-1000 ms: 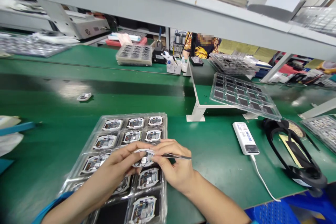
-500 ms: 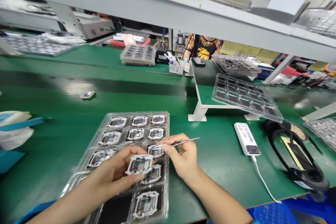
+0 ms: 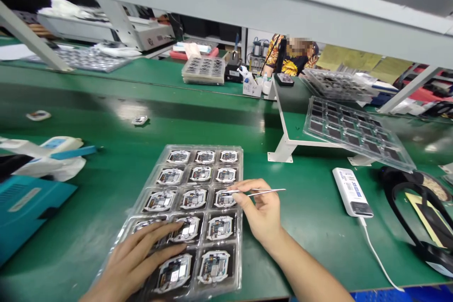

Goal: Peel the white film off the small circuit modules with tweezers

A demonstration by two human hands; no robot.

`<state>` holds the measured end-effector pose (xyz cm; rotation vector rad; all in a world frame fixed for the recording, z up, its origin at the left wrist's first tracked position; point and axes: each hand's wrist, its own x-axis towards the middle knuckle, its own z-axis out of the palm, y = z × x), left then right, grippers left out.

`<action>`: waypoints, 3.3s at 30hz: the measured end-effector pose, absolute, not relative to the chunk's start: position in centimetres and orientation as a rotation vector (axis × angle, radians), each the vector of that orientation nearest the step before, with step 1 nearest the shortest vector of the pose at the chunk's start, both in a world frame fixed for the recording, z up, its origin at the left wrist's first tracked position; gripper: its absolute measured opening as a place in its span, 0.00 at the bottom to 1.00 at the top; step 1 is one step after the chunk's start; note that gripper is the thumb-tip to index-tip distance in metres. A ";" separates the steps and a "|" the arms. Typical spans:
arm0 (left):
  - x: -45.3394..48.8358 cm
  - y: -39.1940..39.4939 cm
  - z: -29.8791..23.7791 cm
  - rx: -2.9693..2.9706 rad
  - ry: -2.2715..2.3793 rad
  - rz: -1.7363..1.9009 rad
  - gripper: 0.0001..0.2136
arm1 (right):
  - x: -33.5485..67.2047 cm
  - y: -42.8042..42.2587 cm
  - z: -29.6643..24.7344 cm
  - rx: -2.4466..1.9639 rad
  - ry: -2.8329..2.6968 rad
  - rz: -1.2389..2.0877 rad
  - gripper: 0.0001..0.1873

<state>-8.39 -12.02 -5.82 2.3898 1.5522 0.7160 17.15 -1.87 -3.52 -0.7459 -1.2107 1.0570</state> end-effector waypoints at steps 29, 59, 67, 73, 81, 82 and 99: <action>0.3 -1.7 2.5 1.051 1.154 0.641 0.19 | 17.2 -2.0 -3.6 -0.676 -1.363 0.739 0.09; 0.3 -2.5 0.0 0.812 1.034 0.810 0.17 | 16.4 -1.9 -3.8 -0.811 -1.114 1.103 0.08; 0.1 -2.2 0.2 0.857 1.132 0.763 0.14 | 17.4 -1.9 -2.8 -0.630 -1.569 0.645 0.05; 0.0 -2.3 0.2 0.848 1.158 0.741 0.15 | 17.7 -1.8 -2.8 -0.609 -1.628 0.612 0.07; -0.2 -2.3 -0.2 0.914 1.134 0.755 0.13 | 17.2 -1.9 -3.6 -0.720 -1.400 0.835 0.04; -0.2 -2.3 -0.3 0.924 1.128 0.758 0.13 | 17.2 -1.9 -3.7 -0.739 -1.390 0.859 0.04; -0.3 -1.9 -0.8 0.931 1.177 0.735 0.15 | 17.5 -2.2 -3.3 -0.826 -1.423 0.943 0.04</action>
